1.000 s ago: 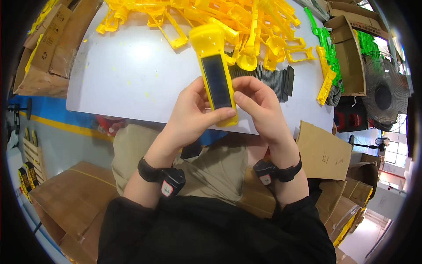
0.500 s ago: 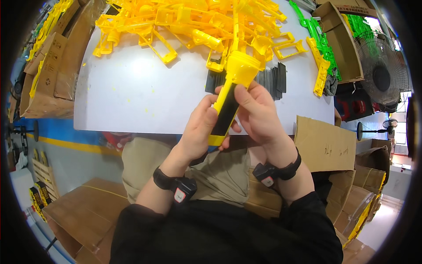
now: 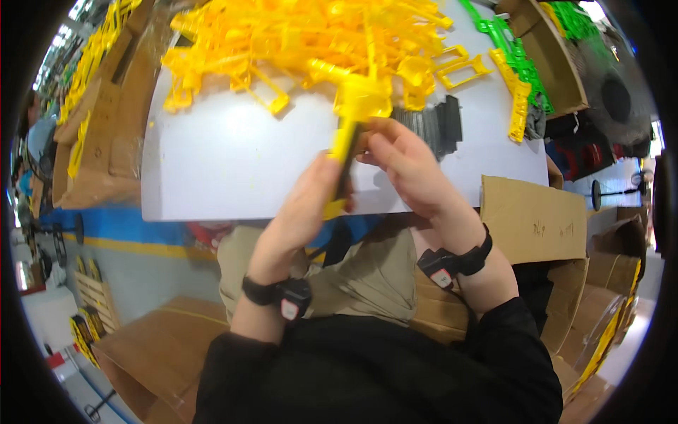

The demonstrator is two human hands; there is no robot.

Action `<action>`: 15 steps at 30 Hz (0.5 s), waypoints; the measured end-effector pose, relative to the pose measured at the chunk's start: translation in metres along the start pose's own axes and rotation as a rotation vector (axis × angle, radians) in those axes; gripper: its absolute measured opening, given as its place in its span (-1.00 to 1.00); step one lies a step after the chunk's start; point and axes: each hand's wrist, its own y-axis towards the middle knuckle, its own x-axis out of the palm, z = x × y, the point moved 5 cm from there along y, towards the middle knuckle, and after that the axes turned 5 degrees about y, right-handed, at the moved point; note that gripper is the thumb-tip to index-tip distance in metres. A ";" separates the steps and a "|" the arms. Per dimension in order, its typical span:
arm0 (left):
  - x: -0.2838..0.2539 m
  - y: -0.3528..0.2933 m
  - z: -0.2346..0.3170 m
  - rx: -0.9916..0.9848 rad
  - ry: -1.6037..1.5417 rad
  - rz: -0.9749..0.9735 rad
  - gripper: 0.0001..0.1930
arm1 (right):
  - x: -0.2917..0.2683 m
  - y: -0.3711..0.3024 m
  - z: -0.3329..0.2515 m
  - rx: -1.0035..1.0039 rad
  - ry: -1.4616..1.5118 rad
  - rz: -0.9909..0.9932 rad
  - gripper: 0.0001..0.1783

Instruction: The recorder is assembling yellow handheld flashlights by inserting internal components into the plastic casing.

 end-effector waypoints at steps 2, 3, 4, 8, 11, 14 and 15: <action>-0.043 -0.008 0.009 0.037 0.234 0.124 -0.63 | -0.006 -0.002 -0.010 0.015 -0.120 0.083 -0.51; -0.062 -0.015 0.018 -0.004 0.226 0.196 -0.64 | -0.011 -0.002 -0.014 -0.024 -0.113 0.135 -0.52; -0.083 -0.021 0.022 -0.042 0.402 0.279 -0.61 | -0.017 -0.001 -0.015 -0.061 -0.107 0.182 -0.53; -0.178 -0.043 0.037 -0.186 1.193 0.721 -0.52 | -0.056 0.011 -0.026 -0.492 -0.352 0.494 -0.56; -0.217 -0.035 0.015 -0.016 1.431 0.854 -0.49 | -0.094 0.006 -0.031 -0.590 -0.366 0.662 -0.59; -0.211 -0.043 0.022 0.105 1.480 0.944 -0.49 | -0.070 -0.005 -0.041 -0.679 -0.619 0.670 -0.61; -0.201 -0.044 0.028 0.267 1.443 0.933 -0.50 | -0.051 -0.009 -0.044 -0.743 -0.733 0.621 -0.61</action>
